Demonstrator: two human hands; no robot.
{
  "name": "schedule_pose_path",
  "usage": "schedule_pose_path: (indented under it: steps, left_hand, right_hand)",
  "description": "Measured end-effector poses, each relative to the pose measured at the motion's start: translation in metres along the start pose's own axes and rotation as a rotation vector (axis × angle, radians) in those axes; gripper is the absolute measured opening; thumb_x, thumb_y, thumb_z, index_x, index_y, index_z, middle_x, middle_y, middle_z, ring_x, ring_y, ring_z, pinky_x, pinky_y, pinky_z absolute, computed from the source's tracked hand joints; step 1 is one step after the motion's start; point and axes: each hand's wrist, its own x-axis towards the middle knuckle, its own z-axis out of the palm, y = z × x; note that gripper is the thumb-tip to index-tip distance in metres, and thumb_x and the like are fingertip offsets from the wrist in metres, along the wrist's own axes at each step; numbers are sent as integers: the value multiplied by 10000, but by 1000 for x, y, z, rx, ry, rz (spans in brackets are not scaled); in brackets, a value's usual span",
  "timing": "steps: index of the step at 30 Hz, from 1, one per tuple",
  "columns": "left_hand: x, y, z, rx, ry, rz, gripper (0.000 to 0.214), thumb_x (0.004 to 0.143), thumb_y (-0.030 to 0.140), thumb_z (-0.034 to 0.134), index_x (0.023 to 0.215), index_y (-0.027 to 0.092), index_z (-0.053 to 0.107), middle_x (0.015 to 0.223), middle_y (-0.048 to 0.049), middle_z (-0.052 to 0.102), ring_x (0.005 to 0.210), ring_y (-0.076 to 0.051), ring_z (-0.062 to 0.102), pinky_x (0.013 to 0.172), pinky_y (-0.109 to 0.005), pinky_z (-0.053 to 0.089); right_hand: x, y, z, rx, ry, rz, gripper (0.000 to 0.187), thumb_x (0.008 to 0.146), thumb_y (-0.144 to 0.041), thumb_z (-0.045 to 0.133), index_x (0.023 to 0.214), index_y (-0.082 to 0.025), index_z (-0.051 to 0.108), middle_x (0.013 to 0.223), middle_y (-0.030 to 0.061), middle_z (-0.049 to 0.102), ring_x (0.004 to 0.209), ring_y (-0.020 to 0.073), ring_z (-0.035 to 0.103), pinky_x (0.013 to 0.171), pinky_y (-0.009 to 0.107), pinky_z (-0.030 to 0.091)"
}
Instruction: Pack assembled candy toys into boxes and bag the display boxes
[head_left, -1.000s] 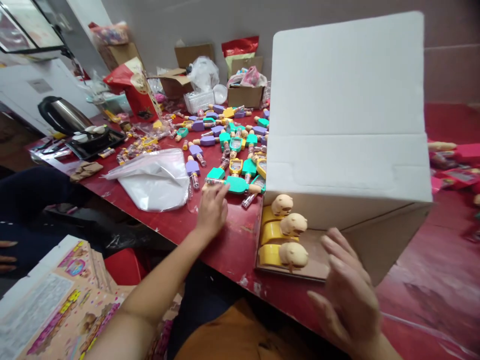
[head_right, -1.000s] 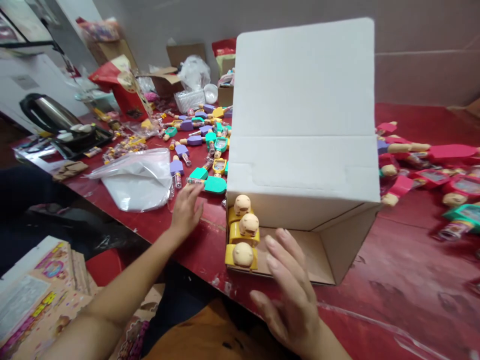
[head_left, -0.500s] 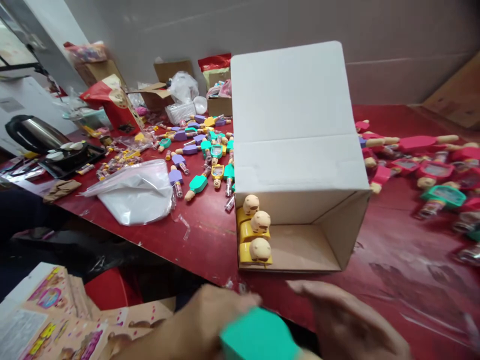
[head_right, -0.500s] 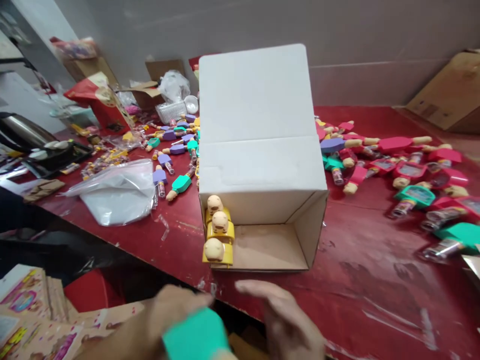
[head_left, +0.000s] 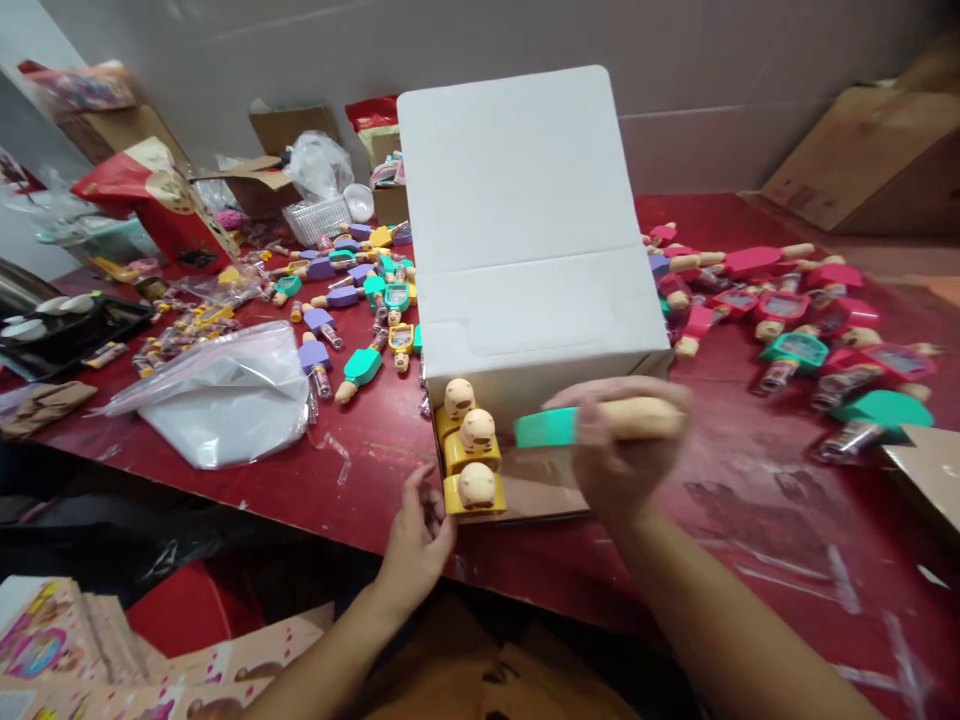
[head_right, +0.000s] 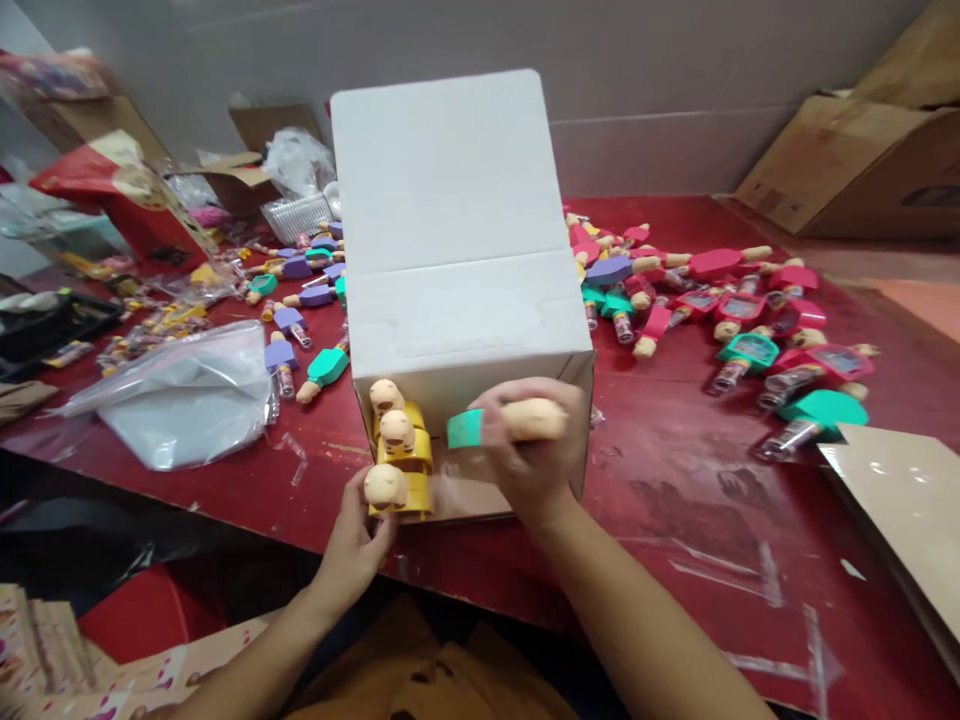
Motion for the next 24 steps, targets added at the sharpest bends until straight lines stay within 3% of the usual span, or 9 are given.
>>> schedule_pose_path:
  steps: [3,8,13,16,18,20,22,24]
  left_hand:
    - [4,1,0,52,-1,25,438,791,194,468,1222,176,386,721,23,533,594,-117,528,555,-217,439]
    - [1,-1,3,140,-13,59,449,782,176,445,1229,139,418,730,-3,570,617,-128,541,584,-230,456]
    - [7,-1,-7,210,-30,155,401,804,200,478,1199,134,460,749,-17,600,638,-129,563,622,-238,481]
    - [35,-5,-38,303,15,247,285,794,261,560,1056,149,562,813,-42,614,735,-161,592,693,-278,499]
    - [67,-7,-64,391,144,263,228,838,253,513,1025,138,575,988,-100,596,946,-215,573,848,-366,471]
    - [101,-11,-85,480,285,250,245,873,214,461,1079,114,548,1143,-140,527,1135,-260,478,984,-467,369]
    - [129,-14,-99,549,334,238,215,874,214,496,1052,108,556,1090,-110,548,1075,-235,518,961,-469,395]
    - [143,-13,-105,593,352,253,159,865,236,536,950,110,584,918,-51,584,885,-177,582,852,-391,473]
  right_hand:
    - [-4,4,20,33,-77,24,225,792,-218,614,911,-209,423,731,1,561,543,156,571,482,281,492]
    - [-7,4,33,-118,-200,-84,145,829,-229,557,746,-214,440,631,-5,523,489,142,515,433,249,430]
    - [-18,20,40,-288,-156,-226,219,911,-382,505,986,-183,453,794,54,549,634,204,555,521,313,451]
    - [-23,24,25,-294,-177,-238,384,907,-510,490,1039,-150,489,897,101,561,763,233,572,623,353,476]
    - [-31,23,9,-260,-87,-137,407,858,-516,558,982,-129,536,906,119,564,823,256,568,694,383,468]
    - [-42,17,-8,-178,24,11,310,819,-417,622,896,-121,570,847,110,574,772,239,574,677,361,462]
    - [-54,9,-23,-130,34,110,184,827,-309,606,831,-125,591,769,87,584,674,199,574,600,302,455]
    - [-63,-1,-38,-146,-68,101,124,855,-245,566,789,-145,595,719,64,588,622,171,569,544,258,452]
